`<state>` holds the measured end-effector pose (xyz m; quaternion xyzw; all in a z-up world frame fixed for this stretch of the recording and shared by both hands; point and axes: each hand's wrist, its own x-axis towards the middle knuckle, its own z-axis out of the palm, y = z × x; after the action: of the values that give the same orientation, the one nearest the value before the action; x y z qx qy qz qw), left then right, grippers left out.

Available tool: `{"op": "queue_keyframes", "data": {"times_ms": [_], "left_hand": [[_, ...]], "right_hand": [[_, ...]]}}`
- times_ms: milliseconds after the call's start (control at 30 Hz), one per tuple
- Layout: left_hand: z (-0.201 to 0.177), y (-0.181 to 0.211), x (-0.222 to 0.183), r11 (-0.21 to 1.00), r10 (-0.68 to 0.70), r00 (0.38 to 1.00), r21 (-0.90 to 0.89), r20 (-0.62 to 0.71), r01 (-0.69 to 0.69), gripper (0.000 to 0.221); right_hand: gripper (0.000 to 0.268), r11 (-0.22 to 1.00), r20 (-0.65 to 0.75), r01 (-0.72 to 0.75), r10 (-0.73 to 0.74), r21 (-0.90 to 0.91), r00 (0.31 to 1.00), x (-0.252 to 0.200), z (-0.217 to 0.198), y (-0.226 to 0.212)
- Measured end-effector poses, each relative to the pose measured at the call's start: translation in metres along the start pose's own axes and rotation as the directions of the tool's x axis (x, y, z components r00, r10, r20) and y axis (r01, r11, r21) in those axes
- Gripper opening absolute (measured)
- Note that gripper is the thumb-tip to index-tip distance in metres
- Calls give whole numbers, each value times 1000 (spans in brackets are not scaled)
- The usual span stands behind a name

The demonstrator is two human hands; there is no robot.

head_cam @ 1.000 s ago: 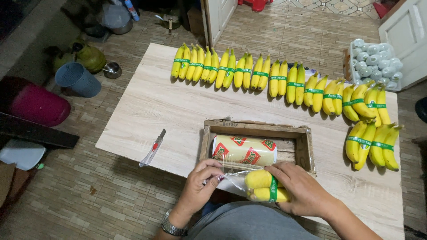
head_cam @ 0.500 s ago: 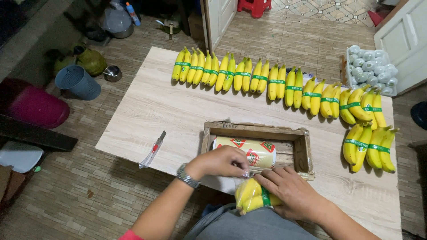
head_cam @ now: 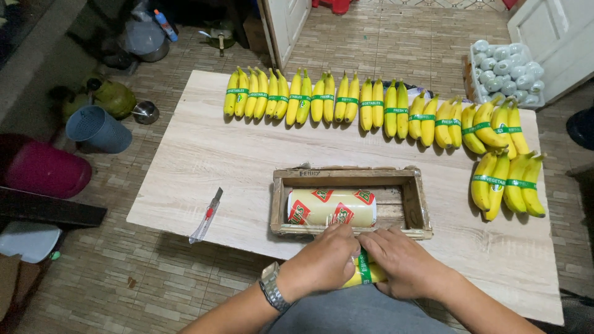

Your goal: Wrapping bunches of bananas in plastic film and organizing them into a cardboard box.

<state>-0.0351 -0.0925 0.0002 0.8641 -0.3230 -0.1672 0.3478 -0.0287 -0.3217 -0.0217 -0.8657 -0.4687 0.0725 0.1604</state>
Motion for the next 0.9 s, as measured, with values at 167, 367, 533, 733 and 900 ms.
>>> {"op": "queue_keyframes", "data": {"times_ms": [167, 367, 533, 733, 900], "left_hand": [[21, 19, -6, 952, 162, 972, 286, -172, -108, 30], [45, 23, -6, 685, 132, 969, 725, -210, 64, 40], [46, 11, -12, 532, -25, 997, 845, 71, -47, 45], [18, -5, -5, 571, 362, 907, 820, -213, -36, 5], [-18, -30, 10, 774, 163, 986, 622, -16, -118, 43]], "right_hand": [[84, 991, -10, -17, 19, 134, 1000, 7, 6, 9], [80, 929, 185, -198, 145, 313, 972, 23, -5, 19], [92, 858, 478, -346, 138, 380, 867, 46, -21, 37], [75, 723, 548, -364, -25, 588, 836, 64, -12, 64], [68, 753, 351, -297, 94, 587, 932, 47, -33, 64]]}}
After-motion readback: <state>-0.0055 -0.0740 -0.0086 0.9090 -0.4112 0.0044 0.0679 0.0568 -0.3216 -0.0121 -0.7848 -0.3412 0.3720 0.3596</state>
